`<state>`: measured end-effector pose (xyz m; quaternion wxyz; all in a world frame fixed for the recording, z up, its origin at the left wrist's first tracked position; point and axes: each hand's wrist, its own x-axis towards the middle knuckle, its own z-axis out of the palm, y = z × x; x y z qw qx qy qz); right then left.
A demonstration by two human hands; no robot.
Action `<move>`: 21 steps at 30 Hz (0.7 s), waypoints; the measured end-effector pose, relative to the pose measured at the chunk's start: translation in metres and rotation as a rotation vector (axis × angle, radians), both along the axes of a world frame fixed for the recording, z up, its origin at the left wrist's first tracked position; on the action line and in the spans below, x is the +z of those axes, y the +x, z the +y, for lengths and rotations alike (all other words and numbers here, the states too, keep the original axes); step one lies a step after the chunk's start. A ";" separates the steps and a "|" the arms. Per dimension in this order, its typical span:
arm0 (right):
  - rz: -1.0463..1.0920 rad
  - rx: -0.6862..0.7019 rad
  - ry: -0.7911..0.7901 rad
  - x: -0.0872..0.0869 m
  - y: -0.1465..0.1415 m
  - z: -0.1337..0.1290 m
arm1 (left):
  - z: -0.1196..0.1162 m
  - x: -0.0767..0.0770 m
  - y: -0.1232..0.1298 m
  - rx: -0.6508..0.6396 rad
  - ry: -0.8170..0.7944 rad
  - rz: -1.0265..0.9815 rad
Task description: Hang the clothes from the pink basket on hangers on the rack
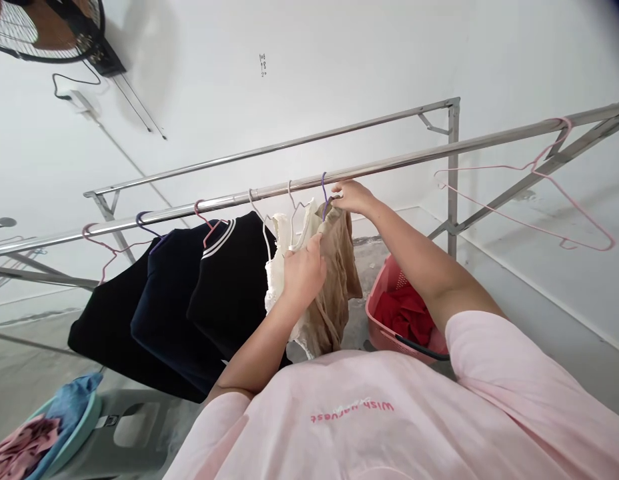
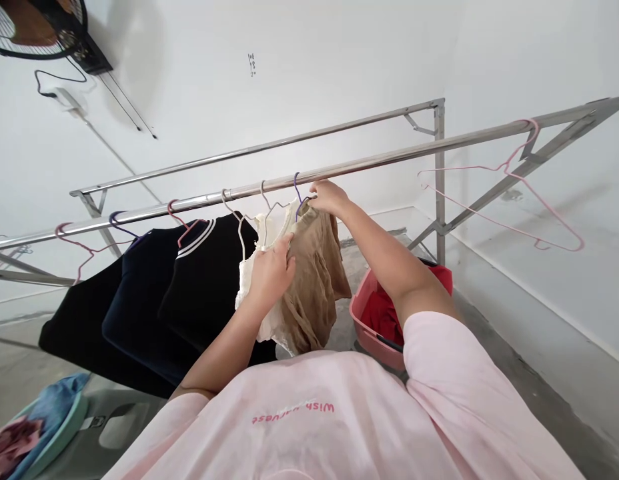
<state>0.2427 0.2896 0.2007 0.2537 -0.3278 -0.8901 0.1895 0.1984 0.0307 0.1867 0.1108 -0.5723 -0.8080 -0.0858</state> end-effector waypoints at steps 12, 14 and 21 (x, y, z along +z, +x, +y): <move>0.562 -0.045 -1.002 -0.008 -0.010 0.037 | -0.001 0.001 0.012 -0.011 -0.040 0.041; 0.553 -0.039 -1.013 -0.011 -0.011 0.039 | -0.001 0.000 0.013 -0.019 -0.027 0.036; 0.420 0.149 -0.660 -0.013 -0.011 0.032 | -0.001 -0.003 0.016 -0.053 0.014 0.010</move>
